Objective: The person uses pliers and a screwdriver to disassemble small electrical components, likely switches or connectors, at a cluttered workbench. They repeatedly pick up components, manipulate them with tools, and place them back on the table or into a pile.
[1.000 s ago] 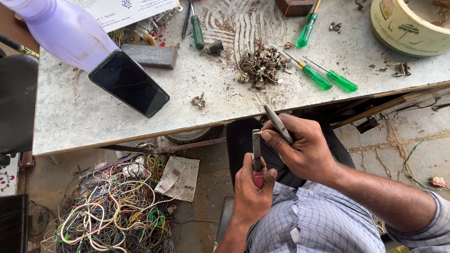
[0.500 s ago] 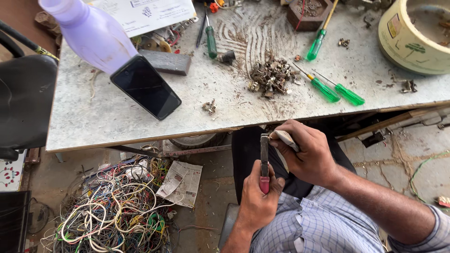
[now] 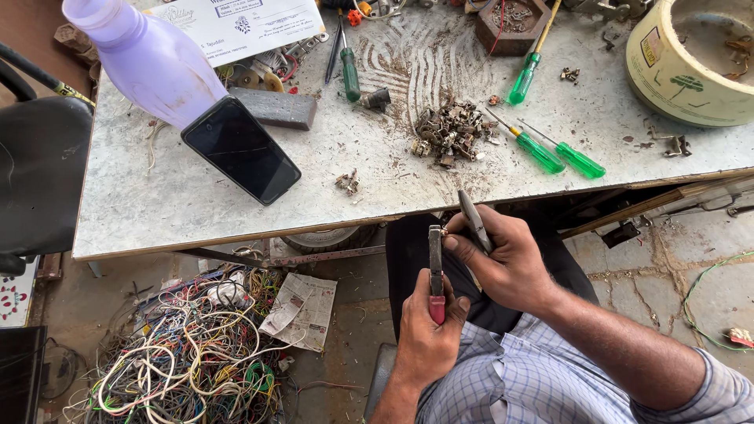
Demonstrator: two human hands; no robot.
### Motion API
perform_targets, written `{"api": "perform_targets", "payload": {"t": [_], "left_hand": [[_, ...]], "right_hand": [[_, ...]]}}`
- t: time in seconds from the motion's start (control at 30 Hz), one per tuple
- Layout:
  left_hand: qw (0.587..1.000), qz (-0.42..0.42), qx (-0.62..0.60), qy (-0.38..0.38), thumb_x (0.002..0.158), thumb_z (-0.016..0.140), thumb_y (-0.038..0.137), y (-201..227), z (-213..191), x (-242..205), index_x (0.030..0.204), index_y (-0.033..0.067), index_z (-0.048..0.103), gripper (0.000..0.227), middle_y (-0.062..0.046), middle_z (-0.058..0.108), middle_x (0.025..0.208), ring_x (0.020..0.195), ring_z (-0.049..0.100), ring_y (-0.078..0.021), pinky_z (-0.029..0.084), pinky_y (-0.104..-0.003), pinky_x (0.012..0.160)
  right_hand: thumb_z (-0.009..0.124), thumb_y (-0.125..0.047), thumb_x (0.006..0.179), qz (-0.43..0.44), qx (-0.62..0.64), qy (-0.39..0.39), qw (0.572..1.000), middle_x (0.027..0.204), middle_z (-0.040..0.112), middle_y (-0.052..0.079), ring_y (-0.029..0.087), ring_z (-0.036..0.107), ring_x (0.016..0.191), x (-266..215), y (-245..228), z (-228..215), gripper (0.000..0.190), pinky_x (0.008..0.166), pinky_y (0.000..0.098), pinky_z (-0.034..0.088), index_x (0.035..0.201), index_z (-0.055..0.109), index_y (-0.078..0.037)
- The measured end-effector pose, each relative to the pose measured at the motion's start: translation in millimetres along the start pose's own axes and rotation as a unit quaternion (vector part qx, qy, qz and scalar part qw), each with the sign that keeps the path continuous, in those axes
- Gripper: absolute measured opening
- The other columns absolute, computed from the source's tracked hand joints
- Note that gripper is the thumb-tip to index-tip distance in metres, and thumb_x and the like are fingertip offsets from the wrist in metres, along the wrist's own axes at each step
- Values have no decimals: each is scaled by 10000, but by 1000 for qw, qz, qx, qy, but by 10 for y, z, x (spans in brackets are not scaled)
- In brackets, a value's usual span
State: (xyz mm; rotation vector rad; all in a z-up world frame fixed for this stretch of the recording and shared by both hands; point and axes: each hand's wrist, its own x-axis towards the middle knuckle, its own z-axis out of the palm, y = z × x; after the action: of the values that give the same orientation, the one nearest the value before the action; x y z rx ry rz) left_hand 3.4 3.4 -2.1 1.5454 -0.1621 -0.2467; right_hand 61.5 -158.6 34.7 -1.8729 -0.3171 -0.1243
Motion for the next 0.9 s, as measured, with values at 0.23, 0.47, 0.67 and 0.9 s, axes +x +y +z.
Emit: {"api": "perform_targets", "payload": {"t": [0.23, 0.47, 0.67, 0.9], "left_hand": [[1000, 10, 22, 10, 990, 669, 122, -51, 6, -12, 913, 90, 454, 231, -8, 430, 603, 502, 435, -92, 345, -290, 440], [999, 22, 34, 6, 1026, 654, 189, -107, 11, -15, 924, 112, 456, 236, 21, 409, 607, 497, 425, -69, 347, -260, 432], [999, 14, 51, 10, 1016, 650, 175, -98, 26, -14, 917, 104, 457, 228, 5, 424, 608, 494, 441, -80, 357, -272, 432], [999, 22, 45, 22, 1000, 654, 154, -45, 10, -13, 925, 91, 461, 216, -4, 474, 619, 512, 491, -92, 395, -289, 449]], "right_hand": [[672, -177, 1005, 0, 18, -1, 1000, 707, 572, -25, 46, 503, 601, -43, 44, 9, 144, 531, 244, 412, 1045, 678, -39], [653, -211, 1017, 11, 47, -2, 999, 732, 585, -20, 40, 518, 628, -63, 68, 20, 183, 547, 249, 433, 1080, 668, -40], [648, -194, 1031, 9, 19, 2, 1000, 737, 595, -26, 43, 532, 637, -54, 41, 28, 164, 563, 251, 445, 1044, 665, -31], [675, -187, 988, 47, 38, -1, 998, 719, 560, -35, 33, 474, 619, -44, -5, 46, 192, 532, 248, 410, 1093, 647, -29]]}}
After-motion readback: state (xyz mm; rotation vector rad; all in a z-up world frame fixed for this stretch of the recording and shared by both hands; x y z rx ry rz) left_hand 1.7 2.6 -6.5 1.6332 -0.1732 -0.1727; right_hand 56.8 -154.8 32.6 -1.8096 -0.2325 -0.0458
